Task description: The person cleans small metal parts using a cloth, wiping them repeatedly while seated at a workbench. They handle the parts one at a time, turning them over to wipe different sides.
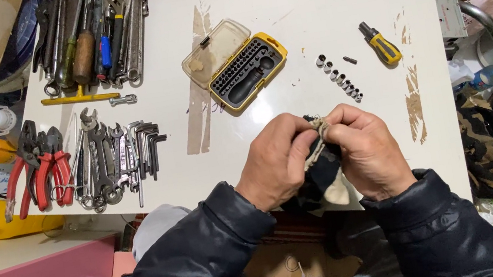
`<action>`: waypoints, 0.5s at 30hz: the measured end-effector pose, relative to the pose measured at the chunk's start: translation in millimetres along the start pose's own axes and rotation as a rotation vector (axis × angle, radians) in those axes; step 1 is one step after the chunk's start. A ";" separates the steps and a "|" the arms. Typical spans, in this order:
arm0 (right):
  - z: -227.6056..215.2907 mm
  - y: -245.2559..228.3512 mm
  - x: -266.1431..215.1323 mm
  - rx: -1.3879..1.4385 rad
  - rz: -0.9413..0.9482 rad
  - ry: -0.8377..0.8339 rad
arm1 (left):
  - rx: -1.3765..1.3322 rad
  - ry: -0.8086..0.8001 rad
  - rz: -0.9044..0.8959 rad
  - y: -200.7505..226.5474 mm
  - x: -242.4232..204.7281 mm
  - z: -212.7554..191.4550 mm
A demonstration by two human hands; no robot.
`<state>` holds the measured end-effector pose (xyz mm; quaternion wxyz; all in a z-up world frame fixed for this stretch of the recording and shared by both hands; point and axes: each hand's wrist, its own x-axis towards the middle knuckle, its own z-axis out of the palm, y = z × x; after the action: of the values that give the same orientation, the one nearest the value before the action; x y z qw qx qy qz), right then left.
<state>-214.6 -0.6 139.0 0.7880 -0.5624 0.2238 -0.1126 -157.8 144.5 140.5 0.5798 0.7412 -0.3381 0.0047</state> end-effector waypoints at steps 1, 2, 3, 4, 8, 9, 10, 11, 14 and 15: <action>0.5 -3.6 -2.7 0.000 0.000 0.001 | -0.001 -0.001 0.000 0.2 1.8 -1.8; 1.3 -6.9 -5.6 -0.119 -0.050 -0.016 | -0.101 -0.029 -0.188 0.3 3.2 -3.9; 2.2 -10.2 -8.5 -0.237 -0.099 -0.033 | -0.200 -0.057 -0.376 0.3 4.6 -6.1; 1.7 -8.8 -9.5 -0.237 -0.098 -0.034 | -0.200 -0.057 -0.377 -7.6 4.1 -4.1; 5.8 -7.3 -14.3 -0.420 -0.303 -0.149 | -0.449 -0.099 -0.693 -27.7 2.2 1.4; 8.9 -8.2 -15.2 -0.446 -0.341 -0.161 | -0.516 -0.093 -0.724 -29.8 2.4 1.8; 8.0 -8.1 -14.0 -0.447 -0.341 -0.160 | -0.517 -0.094 -0.724 -25.7 1.4 0.2; 7.1 -8.2 -12.9 -0.374 -0.261 -0.115 | -0.409 -0.078 -0.583 -21.6 0.5 -1.4; 2.6 -2.1 -7.0 -0.210 -0.130 -0.035 | -0.181 -0.046 -0.260 -8.8 0.3 -3.8; 1.1 1.4 -4.9 -0.117 -0.077 -0.002 | -0.058 -0.029 -0.082 -4.5 0.1 -4.4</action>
<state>-218.5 2.9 139.1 0.7490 -0.6160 0.2071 -0.1289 -153.8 148.7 138.1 0.5957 0.7374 -0.3159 -0.0398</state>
